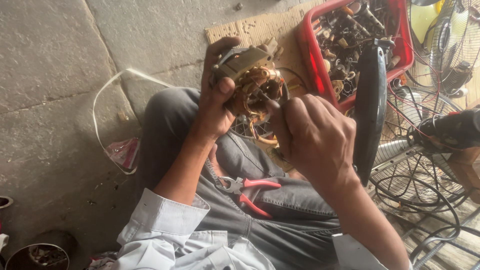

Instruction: The person sits on the floor disassembling and reassembling a small electric motor. They use a screwdriver to work inside the motor housing, pull the rotor and stator apart, fit the end bell and bearing back onto the shaft, and press the components together by hand while turning the motor over.

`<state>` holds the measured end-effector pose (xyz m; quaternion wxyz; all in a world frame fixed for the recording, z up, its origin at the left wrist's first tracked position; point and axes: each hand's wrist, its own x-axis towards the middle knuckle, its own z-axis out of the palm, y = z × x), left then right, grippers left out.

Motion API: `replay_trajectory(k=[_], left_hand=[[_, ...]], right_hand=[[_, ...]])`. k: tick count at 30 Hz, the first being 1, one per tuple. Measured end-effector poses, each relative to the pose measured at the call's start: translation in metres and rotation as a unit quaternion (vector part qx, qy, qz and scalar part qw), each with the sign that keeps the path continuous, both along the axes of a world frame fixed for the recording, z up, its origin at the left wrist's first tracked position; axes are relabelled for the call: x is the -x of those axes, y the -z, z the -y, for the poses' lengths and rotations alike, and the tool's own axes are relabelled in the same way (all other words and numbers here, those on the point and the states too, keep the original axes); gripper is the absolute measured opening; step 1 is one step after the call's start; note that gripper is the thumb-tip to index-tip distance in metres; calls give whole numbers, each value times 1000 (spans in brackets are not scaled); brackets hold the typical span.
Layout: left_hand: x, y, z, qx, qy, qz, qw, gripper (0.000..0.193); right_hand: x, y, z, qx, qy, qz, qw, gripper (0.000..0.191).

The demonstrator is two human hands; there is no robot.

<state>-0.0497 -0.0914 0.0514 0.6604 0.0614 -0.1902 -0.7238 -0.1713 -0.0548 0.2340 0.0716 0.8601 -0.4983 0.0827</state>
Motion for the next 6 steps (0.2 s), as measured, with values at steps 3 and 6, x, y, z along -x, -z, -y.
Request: replay_trajectory(k=[3, 6], left_hand=[[0, 1, 2, -1, 3, -5, 1000, 83], [1, 1, 2, 1, 5, -9, 1000, 83]], right_hand=[[3, 1, 1, -36, 19, 29, 999, 36], [5, -2, -2, -56, -7, 47, 997, 23]])
